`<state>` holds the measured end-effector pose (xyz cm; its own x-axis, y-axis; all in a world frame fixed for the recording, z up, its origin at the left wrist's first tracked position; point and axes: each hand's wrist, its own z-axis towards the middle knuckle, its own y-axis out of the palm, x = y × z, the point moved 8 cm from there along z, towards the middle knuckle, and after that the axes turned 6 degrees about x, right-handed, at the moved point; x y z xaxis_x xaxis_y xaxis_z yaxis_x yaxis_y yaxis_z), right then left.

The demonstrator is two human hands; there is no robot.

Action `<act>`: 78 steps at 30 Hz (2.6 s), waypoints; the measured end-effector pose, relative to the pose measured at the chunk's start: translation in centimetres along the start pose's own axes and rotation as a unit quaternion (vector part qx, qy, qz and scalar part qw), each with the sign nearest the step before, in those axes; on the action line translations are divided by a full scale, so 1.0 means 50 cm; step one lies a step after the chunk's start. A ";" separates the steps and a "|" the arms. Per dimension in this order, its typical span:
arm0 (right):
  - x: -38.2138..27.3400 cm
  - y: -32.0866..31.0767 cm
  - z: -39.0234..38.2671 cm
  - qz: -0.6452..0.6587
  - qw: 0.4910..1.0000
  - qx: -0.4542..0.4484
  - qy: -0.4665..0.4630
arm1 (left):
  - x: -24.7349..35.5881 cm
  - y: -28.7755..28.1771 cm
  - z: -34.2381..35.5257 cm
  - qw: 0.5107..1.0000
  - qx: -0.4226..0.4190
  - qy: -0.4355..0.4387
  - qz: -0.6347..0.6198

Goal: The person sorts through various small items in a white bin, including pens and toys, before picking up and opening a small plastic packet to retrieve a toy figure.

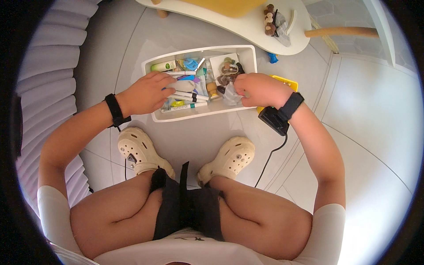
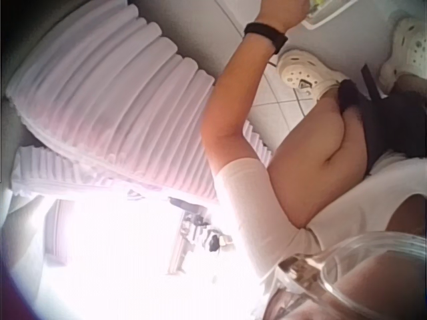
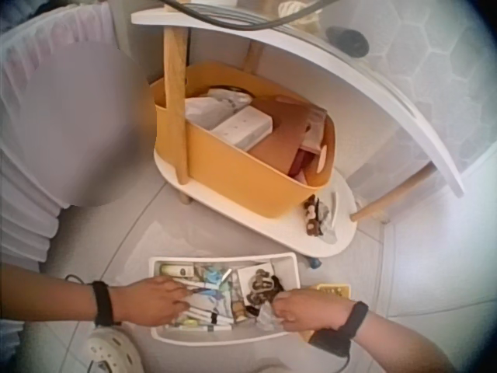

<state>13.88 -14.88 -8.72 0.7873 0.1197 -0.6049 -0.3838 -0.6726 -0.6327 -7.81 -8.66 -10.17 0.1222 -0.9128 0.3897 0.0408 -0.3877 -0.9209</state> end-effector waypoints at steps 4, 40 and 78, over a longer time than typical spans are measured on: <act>-0.004 0.009 0.000 -0.054 0.997 0.050 -0.004 | -0.010 0.023 -0.010 1.000 -0.005 -0.007 0.005; -0.013 -0.022 0.021 -0.049 0.975 0.215 0.012 | -0.070 0.031 0.012 0.845 -0.030 -0.247 -0.474; 0.019 -0.041 0.006 0.759 0.634 0.105 0.105 | -0.089 0.040 0.009 0.900 -0.068 -0.219 -0.372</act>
<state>15.30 -13.16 -8.13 -0.5279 -0.6642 -0.5293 -0.8141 0.2183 0.5381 -7.82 -5.30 -13.74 0.4909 -0.2680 0.8290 0.1546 -0.9096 -0.3857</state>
